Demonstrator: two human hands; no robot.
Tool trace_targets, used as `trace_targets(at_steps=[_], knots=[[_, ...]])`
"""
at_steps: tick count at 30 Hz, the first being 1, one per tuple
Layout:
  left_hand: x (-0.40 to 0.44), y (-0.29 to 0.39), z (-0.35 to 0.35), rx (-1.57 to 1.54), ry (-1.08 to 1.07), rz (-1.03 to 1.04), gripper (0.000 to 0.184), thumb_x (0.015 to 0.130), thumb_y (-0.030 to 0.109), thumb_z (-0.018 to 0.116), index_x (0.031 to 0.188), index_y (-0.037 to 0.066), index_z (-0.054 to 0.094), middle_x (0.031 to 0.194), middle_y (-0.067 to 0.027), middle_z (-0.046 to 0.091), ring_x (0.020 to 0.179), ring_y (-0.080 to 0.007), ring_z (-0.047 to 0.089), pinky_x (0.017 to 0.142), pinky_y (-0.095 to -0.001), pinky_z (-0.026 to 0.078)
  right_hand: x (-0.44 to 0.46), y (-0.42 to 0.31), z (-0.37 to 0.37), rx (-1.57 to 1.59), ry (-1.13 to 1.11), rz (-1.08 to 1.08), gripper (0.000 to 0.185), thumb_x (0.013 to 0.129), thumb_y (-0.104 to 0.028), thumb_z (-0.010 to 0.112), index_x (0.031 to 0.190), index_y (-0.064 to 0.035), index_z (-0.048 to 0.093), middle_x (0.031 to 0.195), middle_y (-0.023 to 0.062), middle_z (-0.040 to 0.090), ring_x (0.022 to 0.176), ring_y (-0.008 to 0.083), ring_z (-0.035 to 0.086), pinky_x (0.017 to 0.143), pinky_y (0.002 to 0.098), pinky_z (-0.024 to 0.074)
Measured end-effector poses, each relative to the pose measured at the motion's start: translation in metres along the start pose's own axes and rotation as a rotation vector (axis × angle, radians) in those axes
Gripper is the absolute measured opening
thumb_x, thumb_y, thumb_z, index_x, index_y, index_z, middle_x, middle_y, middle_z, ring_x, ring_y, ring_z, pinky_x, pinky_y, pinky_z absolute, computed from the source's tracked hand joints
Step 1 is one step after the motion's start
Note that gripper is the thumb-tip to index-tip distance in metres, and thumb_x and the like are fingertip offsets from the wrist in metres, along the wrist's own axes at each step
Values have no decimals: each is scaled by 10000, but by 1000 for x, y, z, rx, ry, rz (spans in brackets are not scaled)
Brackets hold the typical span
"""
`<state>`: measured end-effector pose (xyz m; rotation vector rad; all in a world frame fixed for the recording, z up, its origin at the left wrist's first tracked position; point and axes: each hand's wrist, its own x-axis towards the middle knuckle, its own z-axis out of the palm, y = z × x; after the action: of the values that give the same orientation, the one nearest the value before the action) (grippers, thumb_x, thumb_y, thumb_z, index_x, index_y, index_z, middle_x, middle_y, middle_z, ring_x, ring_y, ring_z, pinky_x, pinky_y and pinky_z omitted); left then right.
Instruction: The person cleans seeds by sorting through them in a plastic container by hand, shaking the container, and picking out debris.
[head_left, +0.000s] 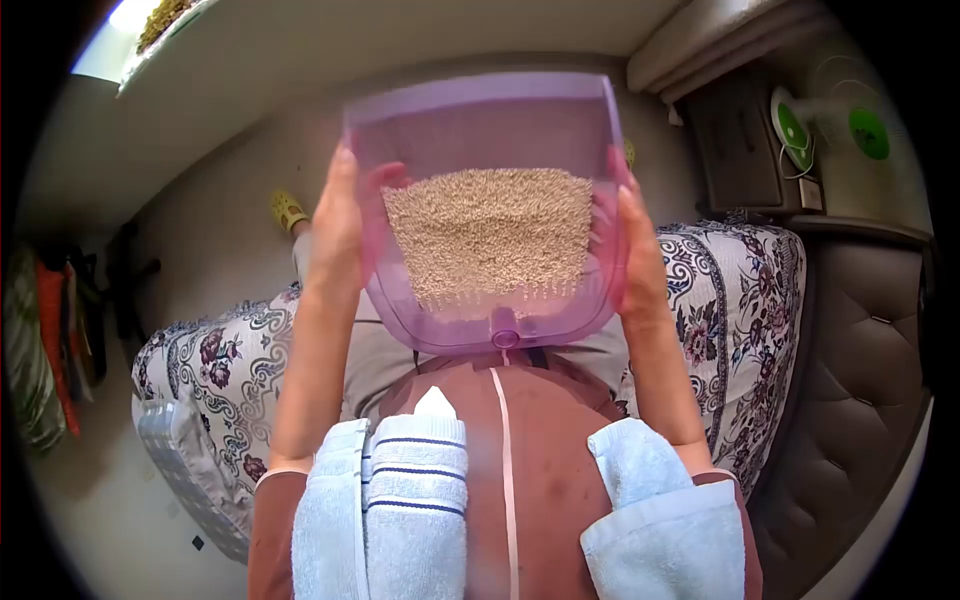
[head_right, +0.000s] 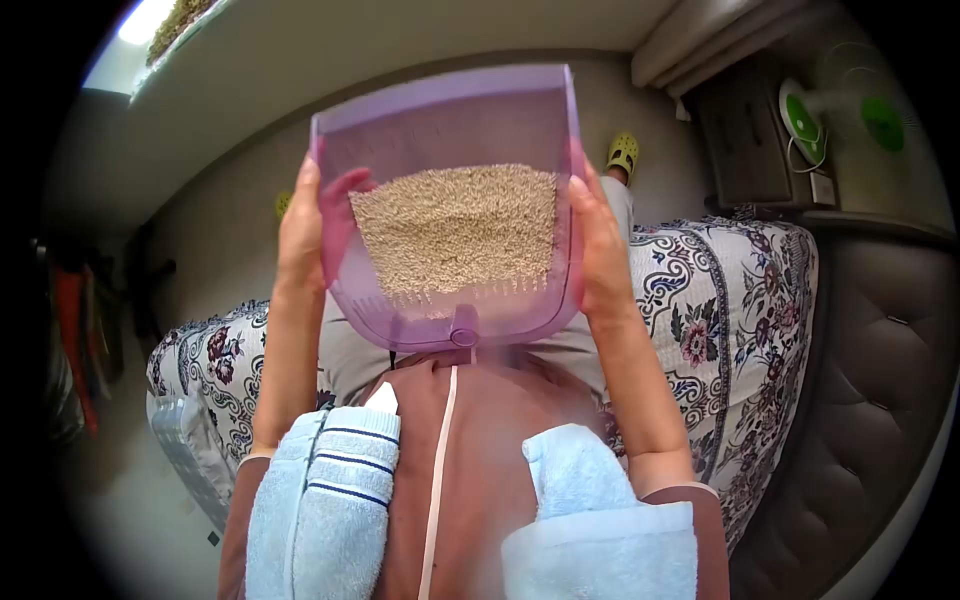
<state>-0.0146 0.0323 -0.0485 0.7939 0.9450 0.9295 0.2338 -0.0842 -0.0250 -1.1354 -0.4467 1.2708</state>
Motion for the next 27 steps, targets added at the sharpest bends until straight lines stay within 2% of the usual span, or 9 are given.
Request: trace_targets(at_steps=[2, 6, 8, 13, 14, 17, 21, 24, 27], knots=[[-10, 42, 14, 29, -26, 64, 533, 1025, 445, 336, 1440, 111, 336, 1166, -138, 591, 1049, -205, 552, 933, -400, 471, -3, -29, 11, -68, -97, -151, 564, 1006, -368, 387, 1498, -133, 241, 1295, 105, 540, 1122, 198, 555, 938, 355, 444], [-3, 44, 19, -41, -208, 449, 571, 1032, 449, 249, 1505, 144, 153, 1188, -165, 585, 1139, -236, 543, 1027, -394, 411, 13, -2, -8, -12, -196, -406, 596, 997, -313, 395, 1515, -110, 182, 1453, 98, 410, 1302, 267, 438, 1081, 413, 340], [5, 10, 10, -38, -79, 292, 542, 1049, 387, 238, 1513, 126, 134, 1207, -134, 573, 1130, -231, 545, 1007, -383, 411, 27, 42, -31, -18, -179, -339, 571, 998, -266, 391, 1507, -86, 207, 1494, 91, 350, 1357, 264, 364, 1098, 401, 316], [8, -40, -8, -53, -4, 94, 529, 1044, 362, 325, 1482, 74, 256, 1219, -89, 556, 1027, -187, 560, 894, -342, 457, 7, 54, -45, -53, -70, -26, 537, 1000, -309, 389, 1483, -106, 275, 1385, 105, 442, 1222, 245, 483, 1015, 372, 388], [12, -47, -15, 44, -16, 74, 524, 1029, 409, 342, 1496, 184, 261, 1191, -163, 574, 1048, -243, 576, 940, -391, 449, 8, 50, -44, -61, -35, 37, 540, 999, -322, 393, 1483, -112, 277, 1367, 107, 454, 1202, 240, 497, 1001, 370, 399], [13, -33, -8, -52, 41, -51, 492, 1029, 402, 350, 1476, 202, 304, 1139, -156, 603, 1034, -256, 584, 940, -396, 456, 6, 25, -23, 44, -26, 20, 504, 1008, -214, 387, 1464, -19, 301, 1408, 106, 439, 1252, 159, 459, 1052, 285, 358], [-8, 50, 25, -83, -34, 90, 511, 1027, 428, 328, 1480, 200, 264, 1127, -174, 611, 1021, -270, 596, 938, -428, 471, -7, -41, 13, -61, -159, -179, 583, 1004, -335, 388, 1514, -131, 193, 1384, 166, 447, 1240, 259, 481, 1034, 403, 392], [-7, 54, 28, -108, -286, 479, 545, 1037, 420, 291, 1481, 107, 246, 1167, -168, 607, 1060, -221, 590, 928, -366, 473, 7, -18, -2, -44, -172, -422, 629, 993, -360, 400, 1524, -135, 148, 1445, 168, 391, 1314, 273, 413, 1071, 417, 347], [10, -8, 7, 11, -74, 232, 552, 1042, 415, 256, 1519, 169, 125, 1174, -167, 582, 1079, -248, 569, 963, -422, 430, 14, 43, -38, -44, -154, -241, 609, 991, -347, 378, 1520, -130, 169, 1440, 147, 395, 1293, 254, 423, 1045, 397, 349]])
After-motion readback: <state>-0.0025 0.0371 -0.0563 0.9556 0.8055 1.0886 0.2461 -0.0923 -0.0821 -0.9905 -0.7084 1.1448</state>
